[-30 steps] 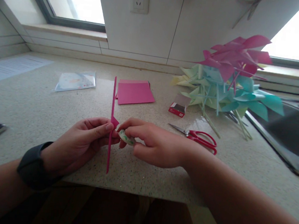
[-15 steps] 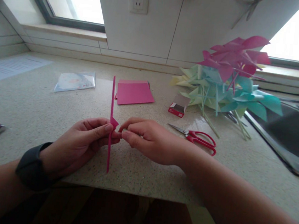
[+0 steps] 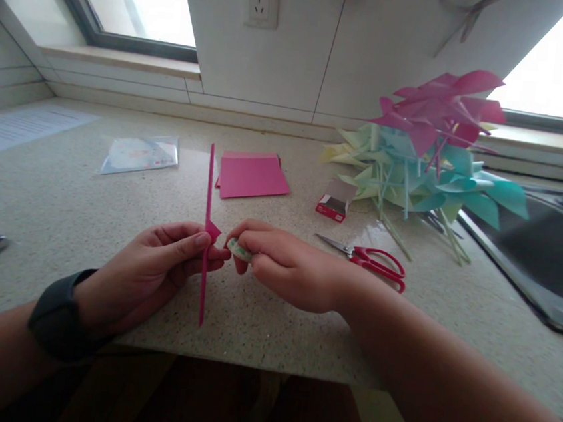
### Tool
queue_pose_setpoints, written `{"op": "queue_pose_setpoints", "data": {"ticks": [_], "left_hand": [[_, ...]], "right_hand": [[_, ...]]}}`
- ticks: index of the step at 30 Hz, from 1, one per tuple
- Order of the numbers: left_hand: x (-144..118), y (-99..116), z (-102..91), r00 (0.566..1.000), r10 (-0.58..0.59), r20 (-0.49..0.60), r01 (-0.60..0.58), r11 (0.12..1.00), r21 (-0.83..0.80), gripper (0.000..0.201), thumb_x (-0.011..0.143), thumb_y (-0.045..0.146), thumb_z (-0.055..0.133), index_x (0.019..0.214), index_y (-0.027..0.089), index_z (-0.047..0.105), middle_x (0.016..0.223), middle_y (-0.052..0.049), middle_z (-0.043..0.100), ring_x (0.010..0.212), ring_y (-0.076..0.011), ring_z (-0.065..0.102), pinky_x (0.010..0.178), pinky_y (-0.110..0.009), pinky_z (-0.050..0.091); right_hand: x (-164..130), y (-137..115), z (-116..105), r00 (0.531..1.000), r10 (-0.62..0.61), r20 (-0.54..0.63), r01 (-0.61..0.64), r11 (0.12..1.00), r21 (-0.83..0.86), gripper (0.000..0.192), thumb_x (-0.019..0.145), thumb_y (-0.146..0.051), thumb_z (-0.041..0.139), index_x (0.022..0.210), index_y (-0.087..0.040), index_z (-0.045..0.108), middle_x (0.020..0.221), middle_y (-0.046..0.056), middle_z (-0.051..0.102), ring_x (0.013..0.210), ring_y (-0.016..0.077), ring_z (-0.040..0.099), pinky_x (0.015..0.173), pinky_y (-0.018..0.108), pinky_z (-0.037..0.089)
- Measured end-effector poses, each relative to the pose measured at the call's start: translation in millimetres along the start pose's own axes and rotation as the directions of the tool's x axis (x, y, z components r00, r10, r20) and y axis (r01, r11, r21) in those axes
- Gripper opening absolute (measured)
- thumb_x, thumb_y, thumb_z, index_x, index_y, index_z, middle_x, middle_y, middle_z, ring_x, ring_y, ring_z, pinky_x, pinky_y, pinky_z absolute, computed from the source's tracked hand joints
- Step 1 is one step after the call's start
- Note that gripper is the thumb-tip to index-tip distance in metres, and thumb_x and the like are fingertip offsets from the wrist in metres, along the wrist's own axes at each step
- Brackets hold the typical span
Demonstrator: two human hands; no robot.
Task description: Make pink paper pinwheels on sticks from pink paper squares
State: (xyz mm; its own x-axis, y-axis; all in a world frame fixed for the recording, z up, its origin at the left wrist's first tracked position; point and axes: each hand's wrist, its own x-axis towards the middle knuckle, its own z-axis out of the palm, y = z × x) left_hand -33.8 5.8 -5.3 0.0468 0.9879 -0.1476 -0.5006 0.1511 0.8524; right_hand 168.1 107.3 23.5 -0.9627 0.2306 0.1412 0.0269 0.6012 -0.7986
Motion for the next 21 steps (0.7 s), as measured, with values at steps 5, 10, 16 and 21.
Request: {"op": "queue_pose_setpoints", "data": {"ticks": [5,10,16,21], "left_hand": [[0.3,-0.2,-0.1,1.000,-0.002,-0.009,0.002,1.000,-0.003,0.007,0.085,0.024,0.078,0.085,0.016,0.079,0.083,-0.003,0.080,0.080,-0.0120,0.074,0.085,-0.022,0.058],[-0.2,0.1,0.4,0.999,-0.006,-0.051,0.006,1.000,0.015,0.011,0.082,0.024,0.081,0.085,0.014,0.077,0.081,-0.004,0.079,0.078,-0.0136,0.074,0.083,-0.024,0.059],[0.0,0.5,1.2,0.998,0.001,-0.071,-0.001,1.000,-0.008,0.013,0.079,0.023,0.084,0.084,0.014,0.078,0.079,-0.003,0.077,0.076,-0.0140,0.075,0.080,-0.023,0.060],[-0.3,0.8,1.8,0.998,-0.002,-0.069,0.002,1.000,0.008,0.013,0.079,0.025,0.084,0.084,0.015,0.078,0.080,-0.002,0.078,0.078,-0.0147,0.075,0.082,-0.024,0.060]], "right_hand": [[-0.2,-3.4,-3.6,1.000,-0.001,0.005,0.001,1.000,0.026,0.014,0.084,-0.009,0.042,0.081,-0.019,0.052,0.111,0.009,0.058,0.099,0.0207,0.054,0.090,0.038,0.044],[1.6,-4.9,-1.9,0.999,0.025,-0.044,-0.024,0.999,0.029,0.019,0.095,-0.034,0.057,0.088,-0.016,0.062,0.104,0.008,0.063,0.093,0.0198,0.059,0.086,0.035,0.045],[3.0,-3.5,2.6,0.990,0.029,-0.141,-0.034,0.999,-0.038,0.031,0.097,-0.028,0.060,0.068,-0.016,0.056,0.085,0.002,0.062,0.072,0.0107,0.055,0.069,0.025,0.042],[2.1,-5.8,0.3,0.995,-0.027,-0.098,0.033,0.998,0.059,0.033,0.101,-0.031,0.051,0.071,-0.016,0.054,0.085,0.002,0.056,0.073,0.0111,0.051,0.070,0.026,0.042]]}}
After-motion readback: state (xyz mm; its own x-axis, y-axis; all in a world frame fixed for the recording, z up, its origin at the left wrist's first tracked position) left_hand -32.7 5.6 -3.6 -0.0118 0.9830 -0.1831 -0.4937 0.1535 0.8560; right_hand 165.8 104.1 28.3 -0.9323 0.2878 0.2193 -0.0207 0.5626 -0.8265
